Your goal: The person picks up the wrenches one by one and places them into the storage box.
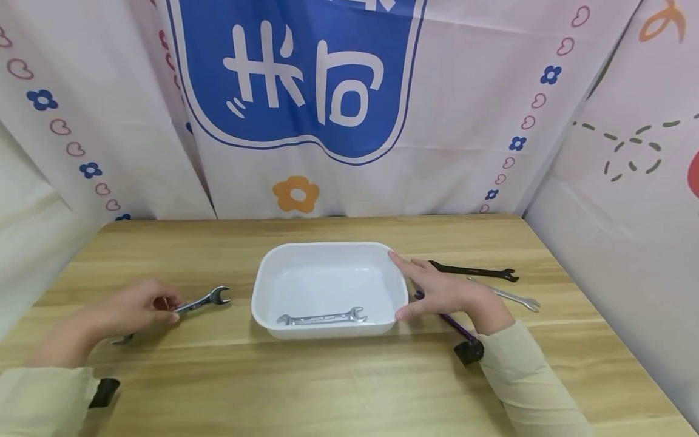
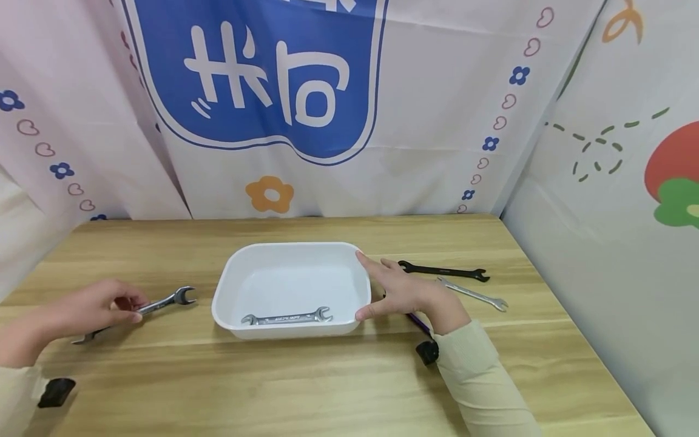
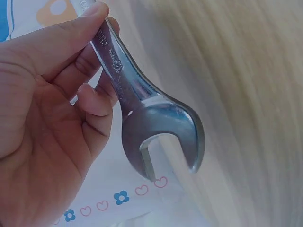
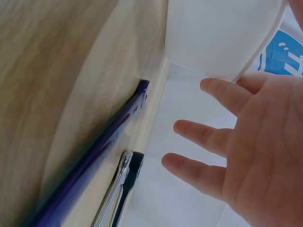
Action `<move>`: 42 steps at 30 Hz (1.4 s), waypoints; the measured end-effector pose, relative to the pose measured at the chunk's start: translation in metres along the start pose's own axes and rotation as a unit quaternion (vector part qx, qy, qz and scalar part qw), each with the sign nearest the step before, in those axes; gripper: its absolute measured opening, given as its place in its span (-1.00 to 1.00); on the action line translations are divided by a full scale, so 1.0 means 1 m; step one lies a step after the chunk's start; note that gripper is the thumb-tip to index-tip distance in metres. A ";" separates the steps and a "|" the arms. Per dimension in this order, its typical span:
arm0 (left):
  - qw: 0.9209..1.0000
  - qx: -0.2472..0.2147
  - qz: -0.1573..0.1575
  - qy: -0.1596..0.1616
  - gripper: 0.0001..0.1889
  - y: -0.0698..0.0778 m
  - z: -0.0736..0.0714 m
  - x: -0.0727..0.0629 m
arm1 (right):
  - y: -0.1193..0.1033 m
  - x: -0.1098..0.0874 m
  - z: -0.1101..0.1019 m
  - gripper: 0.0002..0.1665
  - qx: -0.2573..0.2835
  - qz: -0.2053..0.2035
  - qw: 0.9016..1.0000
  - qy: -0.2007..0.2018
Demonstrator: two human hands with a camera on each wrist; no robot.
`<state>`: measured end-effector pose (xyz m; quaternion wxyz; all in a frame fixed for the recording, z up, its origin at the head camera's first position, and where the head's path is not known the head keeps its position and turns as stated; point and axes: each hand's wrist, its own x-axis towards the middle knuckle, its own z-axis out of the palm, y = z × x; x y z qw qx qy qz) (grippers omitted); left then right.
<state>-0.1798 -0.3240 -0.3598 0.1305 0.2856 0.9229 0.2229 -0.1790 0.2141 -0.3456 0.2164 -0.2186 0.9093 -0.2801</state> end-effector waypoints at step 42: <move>0.979 0.134 0.050 0.142 -0.84 0.058 -0.022 0.004 | 0.001 0.003 -0.002 0.36 0.004 0.013 1.000 -0.012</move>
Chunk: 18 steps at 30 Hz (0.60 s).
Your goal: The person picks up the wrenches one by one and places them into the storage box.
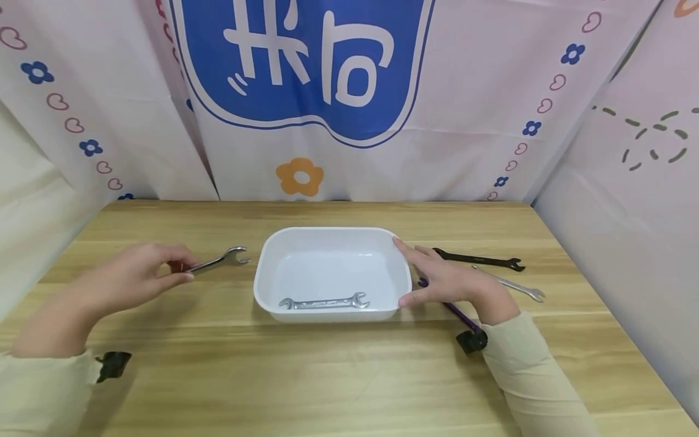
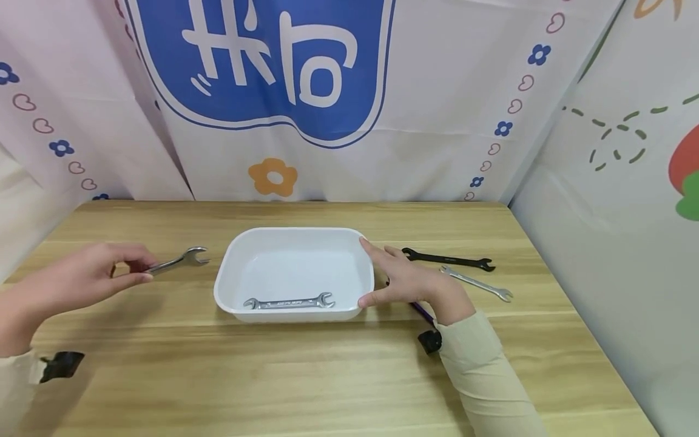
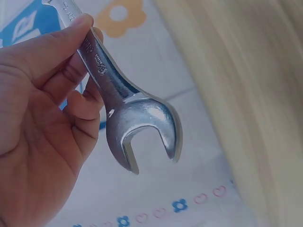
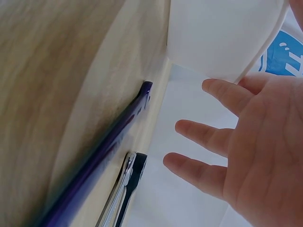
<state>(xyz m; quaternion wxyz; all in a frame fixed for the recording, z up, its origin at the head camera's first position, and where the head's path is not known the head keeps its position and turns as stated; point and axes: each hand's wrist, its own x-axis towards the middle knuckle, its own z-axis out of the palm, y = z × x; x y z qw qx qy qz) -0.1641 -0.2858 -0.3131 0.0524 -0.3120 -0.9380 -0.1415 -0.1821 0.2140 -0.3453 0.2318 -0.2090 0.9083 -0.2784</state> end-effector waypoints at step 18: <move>0.997 -0.042 0.064 0.008 -0.80 0.056 -0.004 0.046 | 0.000 0.000 0.000 0.38 0.003 -0.006 1.000 0.002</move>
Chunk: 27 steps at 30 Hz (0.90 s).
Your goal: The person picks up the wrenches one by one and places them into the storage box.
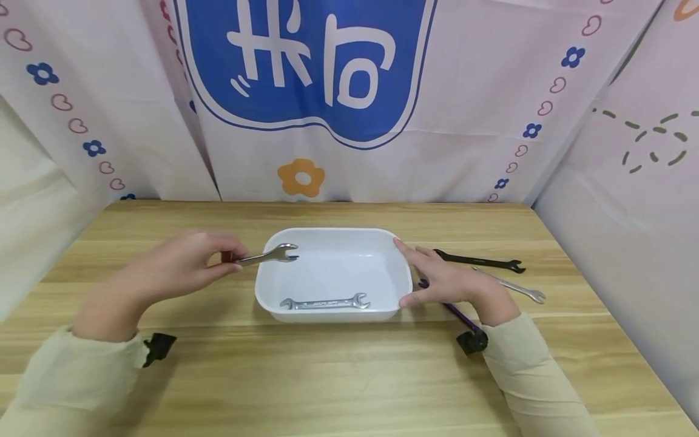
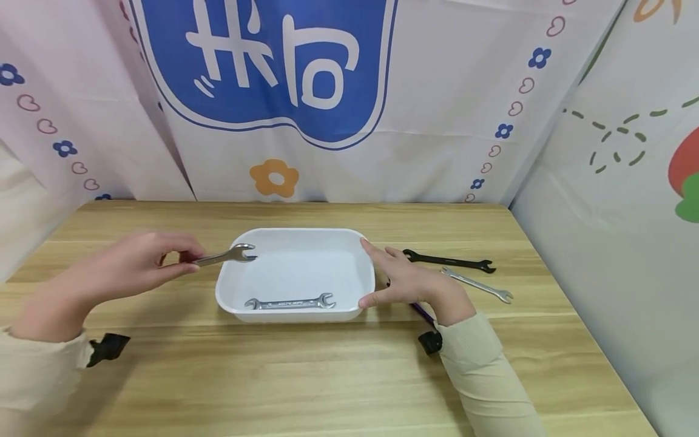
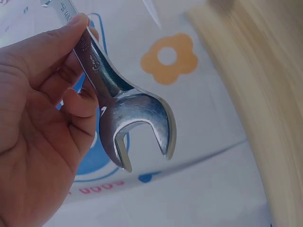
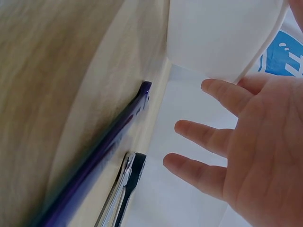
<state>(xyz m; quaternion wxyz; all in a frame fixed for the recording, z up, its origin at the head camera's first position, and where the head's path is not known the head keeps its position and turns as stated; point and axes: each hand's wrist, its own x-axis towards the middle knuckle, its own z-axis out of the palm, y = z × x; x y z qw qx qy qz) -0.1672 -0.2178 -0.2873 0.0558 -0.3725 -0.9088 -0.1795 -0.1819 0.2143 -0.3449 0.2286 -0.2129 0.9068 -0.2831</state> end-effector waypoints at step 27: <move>0.993 -0.078 0.074 -0.053 -0.90 0.040 0.037 0.070 | -0.001 0.000 0.001 0.36 -0.005 -0.008 1.000 0.003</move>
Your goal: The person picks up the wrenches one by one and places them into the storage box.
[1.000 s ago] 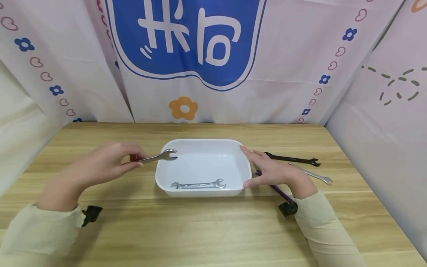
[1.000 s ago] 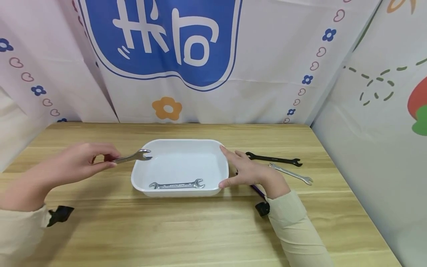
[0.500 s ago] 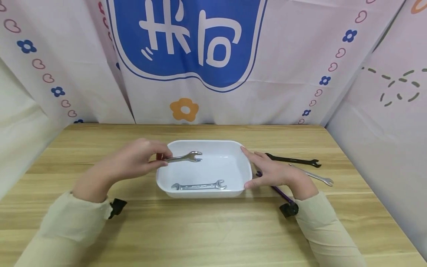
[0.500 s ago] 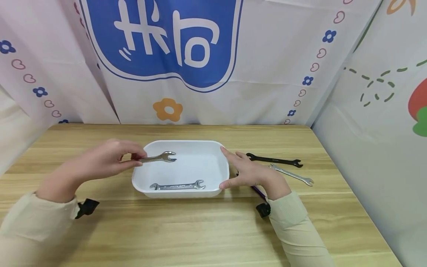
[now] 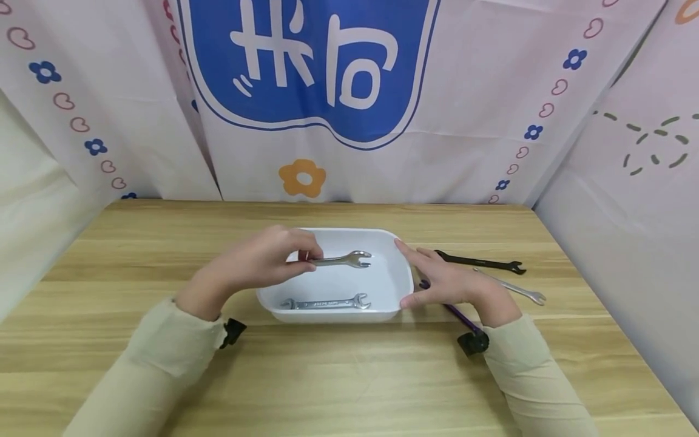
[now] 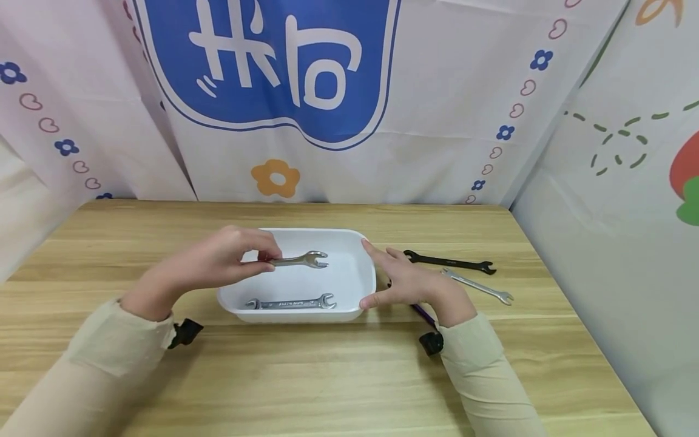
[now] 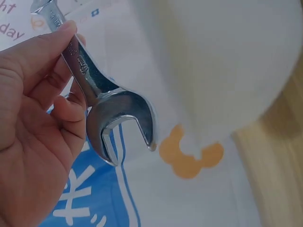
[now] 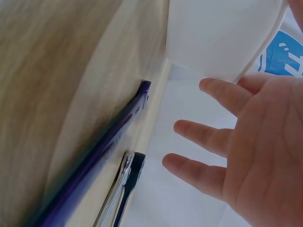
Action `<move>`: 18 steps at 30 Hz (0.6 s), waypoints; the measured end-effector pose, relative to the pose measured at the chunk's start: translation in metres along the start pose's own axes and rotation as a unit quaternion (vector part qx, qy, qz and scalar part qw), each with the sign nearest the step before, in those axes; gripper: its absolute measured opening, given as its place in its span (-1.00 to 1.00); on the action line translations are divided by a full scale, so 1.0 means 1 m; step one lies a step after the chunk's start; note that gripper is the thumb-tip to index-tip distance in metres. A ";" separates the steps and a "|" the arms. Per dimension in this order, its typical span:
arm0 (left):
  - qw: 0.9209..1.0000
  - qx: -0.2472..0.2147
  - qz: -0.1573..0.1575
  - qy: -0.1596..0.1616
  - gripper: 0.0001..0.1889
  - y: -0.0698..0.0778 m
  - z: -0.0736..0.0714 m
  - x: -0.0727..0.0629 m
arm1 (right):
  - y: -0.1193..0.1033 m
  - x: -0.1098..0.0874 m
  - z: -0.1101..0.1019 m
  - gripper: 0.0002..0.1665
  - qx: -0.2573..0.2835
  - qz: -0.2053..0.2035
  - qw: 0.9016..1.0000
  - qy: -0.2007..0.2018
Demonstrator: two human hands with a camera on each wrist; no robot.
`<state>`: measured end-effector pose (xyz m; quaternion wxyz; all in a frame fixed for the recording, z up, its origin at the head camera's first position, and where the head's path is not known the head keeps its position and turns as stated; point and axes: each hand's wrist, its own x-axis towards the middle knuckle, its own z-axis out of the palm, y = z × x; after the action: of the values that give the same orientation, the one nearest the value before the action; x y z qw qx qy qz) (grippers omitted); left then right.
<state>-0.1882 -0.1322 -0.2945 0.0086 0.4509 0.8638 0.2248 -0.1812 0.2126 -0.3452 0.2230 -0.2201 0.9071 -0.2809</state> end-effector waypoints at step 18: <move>0.999 -0.030 0.011 -0.020 -0.93 -0.015 0.034 0.020 | 0.001 -0.001 -0.002 0.38 0.003 0.010 1.000 -0.004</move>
<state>-0.2042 -0.1105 -0.3275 0.0370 0.4647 0.8512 0.2411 -0.1820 0.2150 -0.3440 0.2303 -0.2115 0.9076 -0.2802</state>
